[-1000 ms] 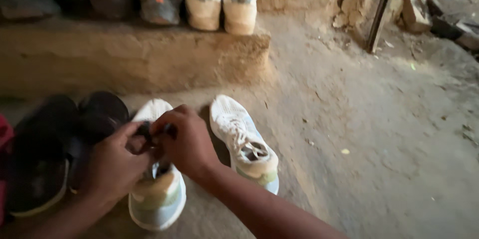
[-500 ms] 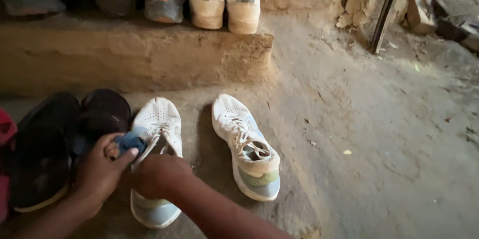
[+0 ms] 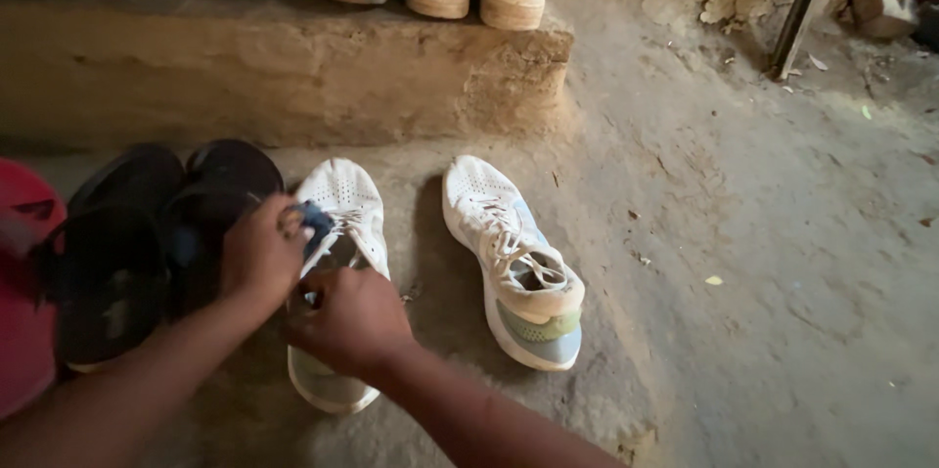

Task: The person wipes the exterior and interior of a pair of white sneakers using a dark cloth. They handle the shoes one at a time, turning them over to clean different sides and the inside lining.

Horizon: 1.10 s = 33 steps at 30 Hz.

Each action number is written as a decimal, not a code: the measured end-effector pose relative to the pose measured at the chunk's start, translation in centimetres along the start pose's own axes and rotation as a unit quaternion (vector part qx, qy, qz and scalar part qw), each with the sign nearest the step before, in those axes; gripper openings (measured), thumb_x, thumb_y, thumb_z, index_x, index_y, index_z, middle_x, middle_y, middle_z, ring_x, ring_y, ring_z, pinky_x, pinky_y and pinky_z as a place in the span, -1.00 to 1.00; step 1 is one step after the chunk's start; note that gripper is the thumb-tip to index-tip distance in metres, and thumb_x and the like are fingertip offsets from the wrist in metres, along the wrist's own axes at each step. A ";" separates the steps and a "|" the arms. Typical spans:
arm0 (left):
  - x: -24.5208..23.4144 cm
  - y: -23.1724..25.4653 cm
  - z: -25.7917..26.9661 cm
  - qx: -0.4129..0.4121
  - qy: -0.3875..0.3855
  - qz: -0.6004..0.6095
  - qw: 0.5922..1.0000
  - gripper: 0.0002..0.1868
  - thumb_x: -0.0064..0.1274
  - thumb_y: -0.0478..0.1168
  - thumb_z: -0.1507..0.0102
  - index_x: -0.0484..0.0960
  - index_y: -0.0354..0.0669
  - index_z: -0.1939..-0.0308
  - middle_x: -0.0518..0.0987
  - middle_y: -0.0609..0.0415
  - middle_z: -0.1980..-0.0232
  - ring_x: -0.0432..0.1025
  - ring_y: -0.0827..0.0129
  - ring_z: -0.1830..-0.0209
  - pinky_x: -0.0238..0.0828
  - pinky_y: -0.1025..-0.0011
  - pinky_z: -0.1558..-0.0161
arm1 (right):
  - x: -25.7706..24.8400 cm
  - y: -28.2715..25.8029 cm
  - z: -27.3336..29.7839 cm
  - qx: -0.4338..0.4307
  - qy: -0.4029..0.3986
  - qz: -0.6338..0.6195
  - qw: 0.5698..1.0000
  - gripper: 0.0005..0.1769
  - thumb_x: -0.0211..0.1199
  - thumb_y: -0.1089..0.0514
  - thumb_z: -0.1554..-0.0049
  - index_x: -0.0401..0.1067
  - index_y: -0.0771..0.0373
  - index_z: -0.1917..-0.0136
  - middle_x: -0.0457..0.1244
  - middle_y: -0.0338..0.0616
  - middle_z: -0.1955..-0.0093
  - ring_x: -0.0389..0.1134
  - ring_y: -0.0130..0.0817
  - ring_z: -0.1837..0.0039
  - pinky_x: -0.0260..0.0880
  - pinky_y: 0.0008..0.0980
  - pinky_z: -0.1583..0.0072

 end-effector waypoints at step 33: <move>-3.7 -2.9 4.5 0.005 -0.042 -0.009 0.999 -0.61 0.08 -0.31 -0.16 0.67 -0.07 -0.09 0.62 -0.21 0.09 0.51 -0.13 0.10 0.45 0.02 0.06 | 0.1 0.3 -0.4 0.014 -0.059 -0.011 0.998 -0.38 0.39 -0.20 0.15 0.57 -0.06 -0.20 0.47 -0.13 -0.02 0.50 -0.18 -0.03 0.47 -0.21 -0.15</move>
Point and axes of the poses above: each hand's wrist, its own z-axis away from the middle knuckle, its own x-axis out of the palm, y = z × x, the point moved 5 cm from there along -z, towards the middle knuckle
